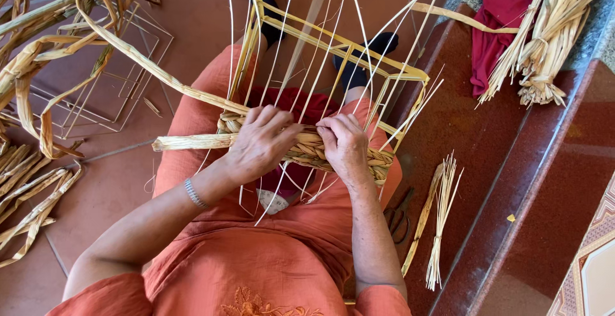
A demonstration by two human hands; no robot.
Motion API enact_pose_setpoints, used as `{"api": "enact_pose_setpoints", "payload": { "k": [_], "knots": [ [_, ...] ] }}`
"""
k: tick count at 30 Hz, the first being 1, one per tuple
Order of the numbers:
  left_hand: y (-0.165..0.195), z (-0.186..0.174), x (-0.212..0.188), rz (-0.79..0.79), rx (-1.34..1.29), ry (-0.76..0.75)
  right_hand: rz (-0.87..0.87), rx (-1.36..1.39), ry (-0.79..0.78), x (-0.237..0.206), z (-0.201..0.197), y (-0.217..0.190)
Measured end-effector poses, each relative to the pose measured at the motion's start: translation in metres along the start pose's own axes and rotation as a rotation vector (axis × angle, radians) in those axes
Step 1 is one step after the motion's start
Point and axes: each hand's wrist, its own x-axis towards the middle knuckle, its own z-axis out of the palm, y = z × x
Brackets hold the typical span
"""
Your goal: The person sits on the floor weaving dried palm or straw strips around a rectangular bamboo frame, building up a braided band along the frame's lower rail. They pull strips tight, add new strips from a pile beside them, and rotate the frame as the woven band grows.
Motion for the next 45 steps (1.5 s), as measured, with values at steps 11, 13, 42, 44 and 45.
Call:
{"api": "enact_pose_setpoints", "payload": {
  "k": [11, 13, 42, 44, 45],
  "knots": [
    [0.014, -0.045, -0.031, -0.056, 0.132, -0.385, -0.156, -0.014, -0.028, 0.003, 0.009, -0.004],
    [0.021, -0.054, -0.026, -0.012, 0.086, -0.356, -0.14, 0.01, -0.102, 0.003, 0.007, -0.006],
    [-0.022, 0.029, 0.069, -0.603, -0.453, -0.101, 0.144, 0.236, -0.191, -0.002, -0.004, -0.007],
    [-0.02, 0.027, 0.058, -0.784, -0.805, -0.04, 0.138, 0.227, -0.164, -0.003, -0.002, -0.007],
    [-0.021, 0.024, 0.052, -0.874, -1.017, 0.007, 0.124, 0.23, -0.135, -0.003, 0.0, -0.008]
  ]
}}
